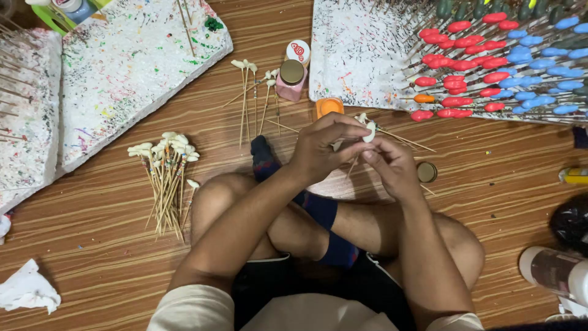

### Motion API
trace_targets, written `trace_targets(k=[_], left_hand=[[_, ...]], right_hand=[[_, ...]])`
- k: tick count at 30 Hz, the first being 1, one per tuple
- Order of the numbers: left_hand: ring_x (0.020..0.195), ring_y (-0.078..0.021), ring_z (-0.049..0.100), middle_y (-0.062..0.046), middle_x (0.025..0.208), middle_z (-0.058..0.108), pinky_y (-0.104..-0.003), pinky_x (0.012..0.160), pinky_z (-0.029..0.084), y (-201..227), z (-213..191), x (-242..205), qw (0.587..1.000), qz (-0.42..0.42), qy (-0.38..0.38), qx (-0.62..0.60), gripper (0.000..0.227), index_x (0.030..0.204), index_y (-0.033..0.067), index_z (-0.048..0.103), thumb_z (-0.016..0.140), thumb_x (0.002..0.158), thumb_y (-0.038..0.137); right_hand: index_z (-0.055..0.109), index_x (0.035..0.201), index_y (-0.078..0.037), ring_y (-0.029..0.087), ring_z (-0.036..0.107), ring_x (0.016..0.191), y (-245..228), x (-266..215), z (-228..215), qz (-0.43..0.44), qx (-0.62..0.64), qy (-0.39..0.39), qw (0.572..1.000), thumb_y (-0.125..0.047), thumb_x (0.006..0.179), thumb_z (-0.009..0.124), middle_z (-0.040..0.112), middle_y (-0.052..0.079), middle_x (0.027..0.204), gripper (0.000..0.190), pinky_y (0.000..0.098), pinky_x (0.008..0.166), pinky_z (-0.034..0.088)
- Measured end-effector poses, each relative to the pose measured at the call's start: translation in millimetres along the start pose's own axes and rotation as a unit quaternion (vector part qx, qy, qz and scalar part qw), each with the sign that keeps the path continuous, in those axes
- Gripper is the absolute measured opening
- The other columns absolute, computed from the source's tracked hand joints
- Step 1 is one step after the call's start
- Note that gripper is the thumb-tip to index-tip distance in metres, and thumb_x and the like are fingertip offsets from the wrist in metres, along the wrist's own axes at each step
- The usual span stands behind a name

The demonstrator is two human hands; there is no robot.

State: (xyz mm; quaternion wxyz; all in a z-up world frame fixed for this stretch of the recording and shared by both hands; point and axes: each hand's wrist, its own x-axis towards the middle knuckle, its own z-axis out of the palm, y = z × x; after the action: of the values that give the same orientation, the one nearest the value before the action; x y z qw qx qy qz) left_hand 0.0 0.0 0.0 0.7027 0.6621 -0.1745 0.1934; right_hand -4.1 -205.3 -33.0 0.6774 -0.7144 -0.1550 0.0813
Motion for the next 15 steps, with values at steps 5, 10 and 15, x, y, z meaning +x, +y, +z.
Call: trace_targets(k=[5,10,15], left_hand=[[0.072,-0.0175,0.076,-0.007,0.102,0.074,-0.029,0.069,0.065,-5.0,-1.5,2.0,0.999,-0.003,0.009,-0.039,0.022,0.1,0.0083,0.079,0.089,0.08,0.008],[0.069,-0.0245,0.076,-0.02,0.106,0.067,-0.031,0.057,0.067,-28.1,-0.6,-1.2,0.976,-0.069,0.033,-0.206,0.018,0.105,-0.009,0.073,0.079,0.088,-0.006],[0.091,-0.0324,0.076,-0.019,0.102,0.07,-0.034,0.08,0.067,-17.6,-14.7,11.2,0.967,-0.121,0.144,-0.173,0.016,0.102,-0.0058,0.074,0.08,0.087,-0.005]], right_hand=[[0.075,0.105,0.004,0.013,0.062,0.089,-22.7,3.8,17.7,-0.026,-0.027,0.001,0.999,-0.005,0.1,0.066,0.074,0.013,0.088,0.014,0.0339,0.082,0.053],[0.076,0.111,0.001,0.01,0.06,0.085,-11.9,1.9,16.4,-0.01,-0.013,0.012,1.0,-0.009,0.101,0.067,0.073,0.01,0.083,0.018,0.0302,0.081,0.052],[0.055,0.135,0.01,0.029,0.074,0.095,-3.2,-1.7,6.8,-0.026,0.204,-0.059,0.977,-0.003,0.093,0.064,0.07,0.028,0.117,0.045,0.0385,0.078,0.064]])
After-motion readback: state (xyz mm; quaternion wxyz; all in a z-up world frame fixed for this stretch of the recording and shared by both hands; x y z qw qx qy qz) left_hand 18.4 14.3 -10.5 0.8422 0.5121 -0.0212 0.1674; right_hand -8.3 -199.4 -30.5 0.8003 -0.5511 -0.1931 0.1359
